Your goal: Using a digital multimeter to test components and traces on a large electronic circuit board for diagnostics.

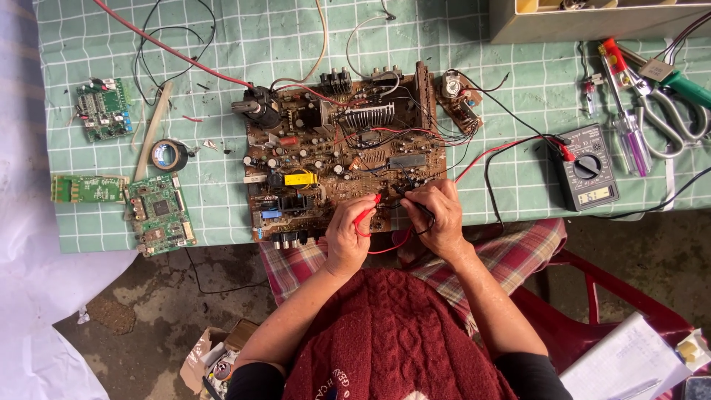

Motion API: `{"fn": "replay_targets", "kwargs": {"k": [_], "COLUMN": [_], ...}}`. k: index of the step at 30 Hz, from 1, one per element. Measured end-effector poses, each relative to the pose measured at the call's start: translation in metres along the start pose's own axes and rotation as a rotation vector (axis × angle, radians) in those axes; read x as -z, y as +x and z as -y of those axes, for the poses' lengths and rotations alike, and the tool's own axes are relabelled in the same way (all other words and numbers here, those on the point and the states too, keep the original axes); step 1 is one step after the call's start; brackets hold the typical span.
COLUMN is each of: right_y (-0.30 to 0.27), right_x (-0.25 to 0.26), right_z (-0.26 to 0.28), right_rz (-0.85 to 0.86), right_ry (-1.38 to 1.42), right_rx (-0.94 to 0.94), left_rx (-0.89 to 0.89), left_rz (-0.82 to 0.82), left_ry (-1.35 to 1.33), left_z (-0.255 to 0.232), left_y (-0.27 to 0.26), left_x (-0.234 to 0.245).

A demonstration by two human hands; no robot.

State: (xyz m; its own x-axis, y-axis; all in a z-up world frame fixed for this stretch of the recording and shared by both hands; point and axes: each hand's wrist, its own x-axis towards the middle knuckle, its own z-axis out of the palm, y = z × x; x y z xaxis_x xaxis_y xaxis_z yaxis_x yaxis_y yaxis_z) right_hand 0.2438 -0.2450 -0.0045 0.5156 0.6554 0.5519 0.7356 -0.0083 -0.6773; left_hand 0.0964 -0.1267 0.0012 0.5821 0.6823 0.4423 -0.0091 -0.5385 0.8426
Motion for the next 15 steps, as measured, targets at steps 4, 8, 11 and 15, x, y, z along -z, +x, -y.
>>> {"fn": "replay_targets", "kwargs": {"k": [4, 8, 11, 15], "right_y": [-0.0016, 0.0009, 0.003, 0.0041], "right_x": [-0.0039, -0.0044, -0.0021, -0.0017], "right_z": [-0.0035, -0.0023, -0.0008, -0.0004], "right_rz": [-0.016, -0.024, -0.009, 0.003], "right_ry": [0.01, 0.004, 0.007, 0.04], "right_rx": [-0.006, 0.007, 0.015, 0.005], "left_rx": [-0.007, -0.017, -0.024, -0.031], "left_rz": [-0.004, -0.003, 0.007, 0.002], "left_ry": [-0.011, 0.009, 0.023, 0.012], "left_z": [-0.003, -0.004, -0.0039, -0.0045], "left_y": [0.0046, 0.0062, 0.0056, 0.0072], "left_x": [0.0005, 0.0019, 0.0017, 0.0014]}}
